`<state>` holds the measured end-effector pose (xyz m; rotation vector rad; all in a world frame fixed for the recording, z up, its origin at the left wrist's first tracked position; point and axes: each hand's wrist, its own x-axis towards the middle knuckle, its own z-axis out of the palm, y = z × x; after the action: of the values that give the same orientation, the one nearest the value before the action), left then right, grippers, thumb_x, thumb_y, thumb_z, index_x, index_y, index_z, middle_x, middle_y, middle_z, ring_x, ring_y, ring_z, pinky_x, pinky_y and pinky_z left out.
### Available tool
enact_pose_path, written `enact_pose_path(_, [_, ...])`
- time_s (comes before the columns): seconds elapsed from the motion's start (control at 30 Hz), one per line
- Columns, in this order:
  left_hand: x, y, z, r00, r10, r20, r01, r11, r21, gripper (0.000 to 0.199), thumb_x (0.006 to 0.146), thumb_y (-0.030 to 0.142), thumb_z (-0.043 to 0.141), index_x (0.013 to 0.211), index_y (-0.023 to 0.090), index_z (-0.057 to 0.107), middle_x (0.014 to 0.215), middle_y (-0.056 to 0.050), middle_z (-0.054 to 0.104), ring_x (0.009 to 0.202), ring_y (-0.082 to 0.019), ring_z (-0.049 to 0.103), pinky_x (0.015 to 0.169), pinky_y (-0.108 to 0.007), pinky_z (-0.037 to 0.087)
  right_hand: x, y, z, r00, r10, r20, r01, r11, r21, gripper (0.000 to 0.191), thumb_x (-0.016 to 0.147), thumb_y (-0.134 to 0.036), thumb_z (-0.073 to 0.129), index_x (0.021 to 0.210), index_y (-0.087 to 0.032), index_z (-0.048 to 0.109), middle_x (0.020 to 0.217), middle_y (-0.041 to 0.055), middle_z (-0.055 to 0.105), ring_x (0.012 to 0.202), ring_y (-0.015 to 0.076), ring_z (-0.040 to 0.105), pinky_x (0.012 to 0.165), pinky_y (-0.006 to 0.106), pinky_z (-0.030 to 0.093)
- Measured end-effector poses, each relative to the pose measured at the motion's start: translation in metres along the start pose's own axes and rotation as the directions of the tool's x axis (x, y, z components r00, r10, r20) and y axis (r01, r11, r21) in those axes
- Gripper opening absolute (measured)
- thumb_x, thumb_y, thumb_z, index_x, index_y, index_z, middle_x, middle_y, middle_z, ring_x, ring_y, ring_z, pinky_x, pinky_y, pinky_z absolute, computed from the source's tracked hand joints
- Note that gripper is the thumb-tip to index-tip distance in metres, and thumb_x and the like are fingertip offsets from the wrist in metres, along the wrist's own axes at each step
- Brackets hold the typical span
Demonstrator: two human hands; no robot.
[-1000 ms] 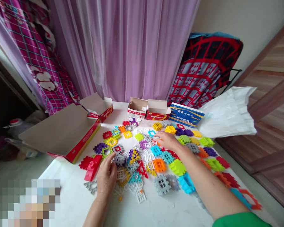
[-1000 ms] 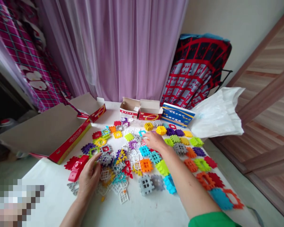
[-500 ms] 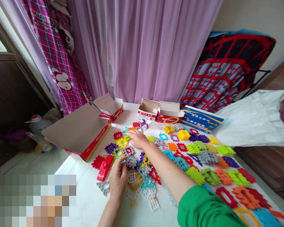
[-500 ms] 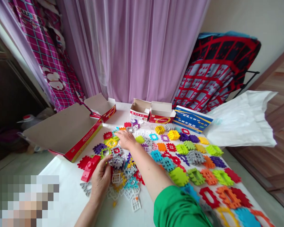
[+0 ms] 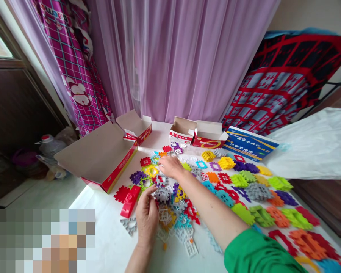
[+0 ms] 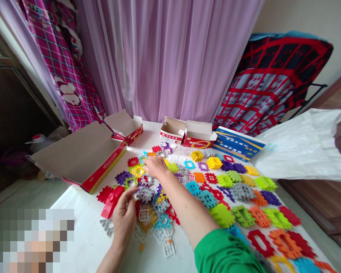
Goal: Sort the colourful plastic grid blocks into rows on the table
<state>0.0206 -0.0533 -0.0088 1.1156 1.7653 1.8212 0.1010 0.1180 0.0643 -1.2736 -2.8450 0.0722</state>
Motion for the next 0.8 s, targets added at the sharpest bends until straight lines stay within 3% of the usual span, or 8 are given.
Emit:
enact_pose_path(0.1, [0.004, 0.004, -0.004, 0.996, -0.049, -0.080, 0.047, 0.998, -0.034, 0.024, 0.085, 0.031, 0.051, 0.096, 0.021, 0.070, 0.104, -0.006, 0.074, 0.104, -0.021, 0.067, 0.098, -0.038, 0.050, 0.017, -0.019, 0.003, 0.996, -0.071, 0.053, 0.066, 0.994, 0.091, 0.030, 0.092, -0.034, 0.050, 0.112, -0.029, 0.071, 0.118, 0.0027, 0.070, 0.111, 0.0201, 0.060, 0.091, 0.030, 0.045])
enact_pose_path(0.2, [0.006, 0.004, -0.007, 0.989, -0.090, -0.117, 0.086, 0.996, -0.036, 0.023, 0.086, 0.032, 0.050, 0.096, 0.022, 0.069, 0.103, -0.005, 0.074, 0.102, -0.020, 0.067, 0.097, -0.038, 0.050, 0.032, -0.035, 0.005, 0.991, -0.025, 0.129, 0.012, 0.995, 0.098, 0.034, 0.087, -0.043, 0.056, 0.115, -0.030, 0.070, 0.124, 0.0038, 0.067, 0.116, 0.0233, 0.058, 0.093, 0.033, 0.047])
enact_pose_path(0.3, [0.006, 0.002, -0.007, 0.989, -0.109, -0.097, 0.108, 0.994, -0.013, 0.023, 0.087, 0.032, 0.050, 0.097, 0.024, 0.069, 0.102, -0.004, 0.074, 0.102, -0.021, 0.067, 0.097, -0.038, 0.051, 0.038, -0.036, 0.005, 0.985, 0.050, 0.167, -0.063, 0.995, 0.073, 0.036, 0.082, -0.032, 0.062, 0.117, -0.029, 0.070, 0.126, 0.0063, 0.066, 0.116, 0.0257, 0.059, 0.092, 0.036, 0.048])
enact_pose_path(0.4, [0.004, 0.003, -0.006, 0.989, -0.122, -0.079, 0.123, 0.992, 0.003, 0.024, 0.088, 0.033, 0.048, 0.099, 0.025, 0.068, 0.105, -0.004, 0.074, 0.104, -0.021, 0.066, 0.096, -0.037, 0.051, 0.032, -0.023, 0.004, 0.979, 0.075, 0.189, -0.087, 0.995, 0.056, 0.035, 0.075, -0.018, 0.065, 0.106, -0.029, 0.075, 0.124, 0.0065, 0.066, 0.113, 0.0251, 0.061, 0.090, 0.034, 0.049])
enact_pose_path(0.5, [0.003, 0.005, -0.004, 0.984, -0.158, -0.075, 0.157, 0.987, -0.024, 0.026, 0.087, 0.034, 0.048, 0.100, 0.022, 0.068, 0.107, -0.005, 0.073, 0.103, -0.021, 0.066, 0.096, -0.036, 0.051, 0.016, 0.001, 0.005, 0.977, 0.084, 0.194, -0.096, 0.994, 0.054, 0.034, 0.072, -0.014, 0.066, 0.100, -0.029, 0.076, 0.123, 0.0047, 0.066, 0.112, 0.0231, 0.061, 0.090, 0.031, 0.049])
enact_pose_path(0.63, [0.002, 0.009, -0.004, 0.979, -0.199, -0.053, 0.195, 0.978, -0.070, 0.026, 0.085, 0.035, 0.051, 0.099, 0.021, 0.068, 0.108, -0.006, 0.073, 0.106, -0.022, 0.065, 0.099, -0.037, 0.049, -0.006, 0.035, 0.000, 0.969, 0.153, 0.193, -0.165, 0.985, 0.047, 0.029, 0.074, -0.013, 0.062, 0.092, -0.030, 0.077, 0.107, 0.0005, 0.073, 0.101, 0.0198, 0.066, 0.083, 0.027, 0.049])
enact_pose_path(0.7, [0.002, 0.010, -0.003, 0.977, -0.211, -0.043, 0.207, 0.975, -0.086, 0.027, 0.084, 0.036, 0.052, 0.100, 0.021, 0.069, 0.108, -0.007, 0.072, 0.109, -0.022, 0.064, 0.100, -0.038, 0.048, -0.009, 0.046, -0.004, 0.968, 0.196, 0.159, -0.206, 0.977, 0.048, 0.030, 0.080, -0.015, 0.055, 0.096, -0.030, 0.076, 0.106, -0.0008, 0.074, 0.100, 0.0193, 0.066, 0.083, 0.027, 0.049])
enact_pose_path(0.8, [0.002, 0.010, -0.002, 0.970, -0.238, -0.041, 0.233, 0.967, -0.099, 0.029, 0.083, 0.037, 0.052, 0.101, 0.021, 0.069, 0.109, -0.007, 0.072, 0.107, -0.022, 0.065, 0.099, -0.039, 0.048, -0.006, 0.054, -0.006, 0.961, 0.271, 0.055, -0.275, 0.958, 0.080, 0.034, 0.088, -0.020, 0.048, 0.111, -0.028, 0.071, 0.118, 0.0014, 0.070, 0.107, 0.0198, 0.064, 0.088, 0.029, 0.048])
